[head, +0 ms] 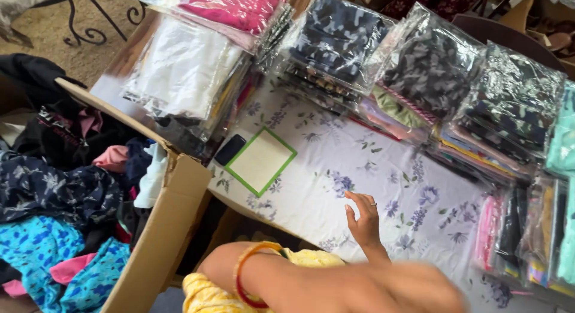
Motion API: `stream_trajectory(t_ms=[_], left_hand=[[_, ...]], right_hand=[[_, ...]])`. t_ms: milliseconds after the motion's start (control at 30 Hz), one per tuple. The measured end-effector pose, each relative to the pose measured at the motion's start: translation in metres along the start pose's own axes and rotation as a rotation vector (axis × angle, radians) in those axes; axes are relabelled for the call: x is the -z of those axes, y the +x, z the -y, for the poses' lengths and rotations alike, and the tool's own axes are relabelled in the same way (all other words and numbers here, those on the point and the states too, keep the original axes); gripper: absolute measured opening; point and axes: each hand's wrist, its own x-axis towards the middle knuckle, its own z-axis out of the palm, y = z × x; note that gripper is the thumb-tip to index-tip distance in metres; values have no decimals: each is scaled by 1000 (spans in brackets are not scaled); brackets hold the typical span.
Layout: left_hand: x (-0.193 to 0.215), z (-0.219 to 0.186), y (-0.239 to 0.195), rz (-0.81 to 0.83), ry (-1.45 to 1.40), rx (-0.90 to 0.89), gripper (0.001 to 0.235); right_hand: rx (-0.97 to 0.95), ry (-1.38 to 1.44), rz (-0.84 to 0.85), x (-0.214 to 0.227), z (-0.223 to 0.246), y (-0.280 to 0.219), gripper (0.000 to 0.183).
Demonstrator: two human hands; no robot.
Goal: The person folds a navy floral-print shirt on a table, folding it lengthwise and then into a compact square. They wrap the folded shirt in a clear plastic bag and set it with other bagged shirts. They then take a plain navy shirt from a cardboard box, lay it flat, and fold it in the same way.
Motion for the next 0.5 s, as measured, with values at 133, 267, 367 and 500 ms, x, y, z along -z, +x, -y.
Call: stream_trajectory(t_ms=[133,267,367,500], left_hand=[[58,-160,-86,-213,232,-196,26],[227,-144,-249,-1519,737,-347,13],[314,-81,-450,-1832,1340,127,18],[348,35,-655,-1750,1658,1281,80]], right_hand=[[-84,-51,119,-37,-38,-18,45],[-208,-194,241,-60,-74,-57,61],[-390,-321,264,-69,-92,-89,63],[-577,-522,240,-74,-93,-112,59]])
